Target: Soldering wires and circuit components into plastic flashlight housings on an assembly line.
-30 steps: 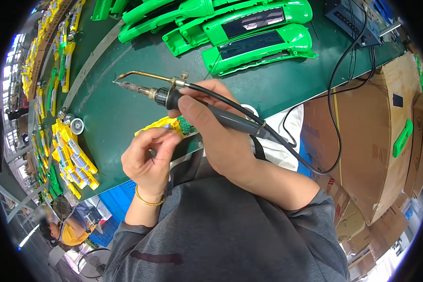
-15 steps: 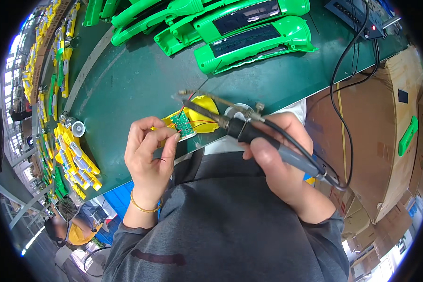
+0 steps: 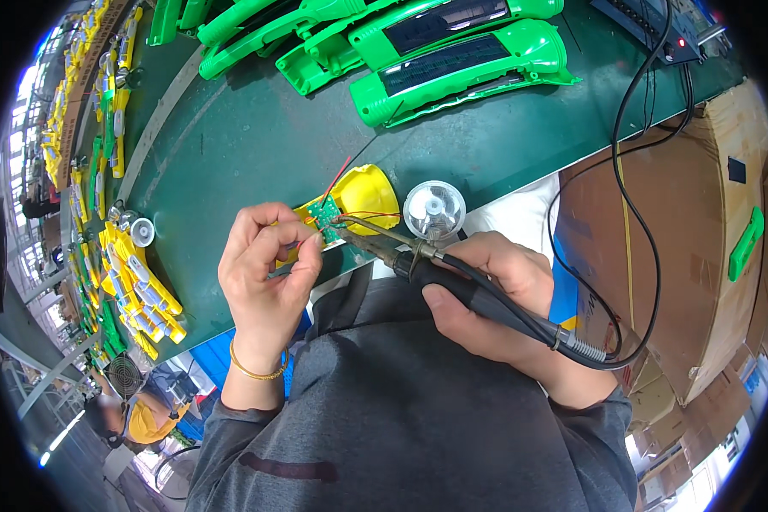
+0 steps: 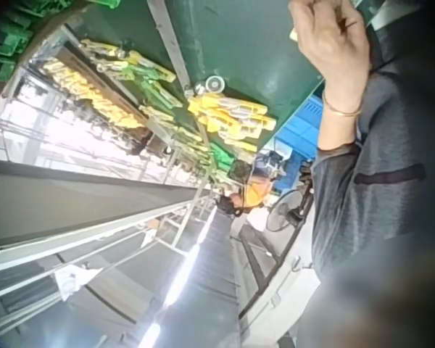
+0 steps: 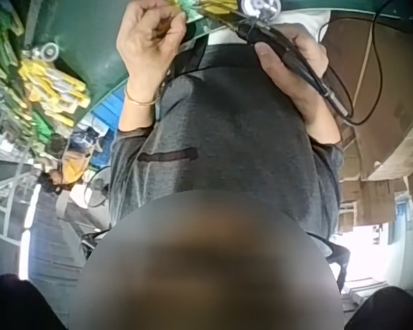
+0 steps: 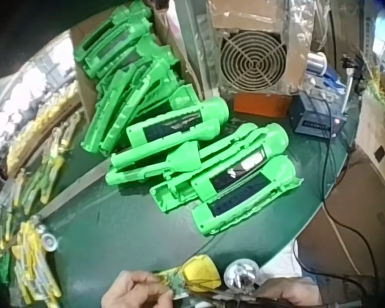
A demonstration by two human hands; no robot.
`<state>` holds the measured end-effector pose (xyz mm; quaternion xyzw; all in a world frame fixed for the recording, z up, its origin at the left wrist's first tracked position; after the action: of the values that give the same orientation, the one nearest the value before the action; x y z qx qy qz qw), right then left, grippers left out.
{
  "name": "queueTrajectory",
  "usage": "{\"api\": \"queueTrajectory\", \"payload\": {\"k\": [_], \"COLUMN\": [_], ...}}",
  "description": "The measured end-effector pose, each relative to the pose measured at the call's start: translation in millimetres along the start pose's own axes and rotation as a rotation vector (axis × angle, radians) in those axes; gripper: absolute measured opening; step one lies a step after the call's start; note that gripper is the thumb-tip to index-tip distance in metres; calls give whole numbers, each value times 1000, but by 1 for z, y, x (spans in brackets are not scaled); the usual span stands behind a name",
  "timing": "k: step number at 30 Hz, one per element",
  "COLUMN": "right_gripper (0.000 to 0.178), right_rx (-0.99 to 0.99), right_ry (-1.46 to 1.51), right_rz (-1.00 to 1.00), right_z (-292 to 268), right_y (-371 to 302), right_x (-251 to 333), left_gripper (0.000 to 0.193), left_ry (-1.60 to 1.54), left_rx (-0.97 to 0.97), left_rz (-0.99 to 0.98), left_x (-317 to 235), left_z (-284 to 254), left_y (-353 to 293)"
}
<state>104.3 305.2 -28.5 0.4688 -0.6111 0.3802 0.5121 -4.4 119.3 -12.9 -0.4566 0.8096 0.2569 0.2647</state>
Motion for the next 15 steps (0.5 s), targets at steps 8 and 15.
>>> {"api": "queueTrajectory", "payload": {"k": [8,15], "right_gripper": [26,23], "right_rx": [-17,12], "right_ry": [-5,-86], "right_rz": [60,-40], "right_z": [-1,-2], "right_y": [4,11], "right_x": [-1,6], "left_gripper": [9,9], "left_ry": [-7,35], "left_rx": [22,-15], "left_rz": [8,17], "left_x": [2,0], "left_z": [0,-1], "left_y": [1,3]}}
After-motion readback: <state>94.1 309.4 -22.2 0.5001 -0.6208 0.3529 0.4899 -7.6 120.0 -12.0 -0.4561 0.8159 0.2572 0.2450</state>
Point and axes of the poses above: each hand's wrist, its own y-axis towards the middle knuckle, its own z-axis out of the palm, x = y × z, the point moved 6 cm from there along y, towards the middle knuckle, and after that the axes turned 4 degrees about -x, right-handed, at the moved point
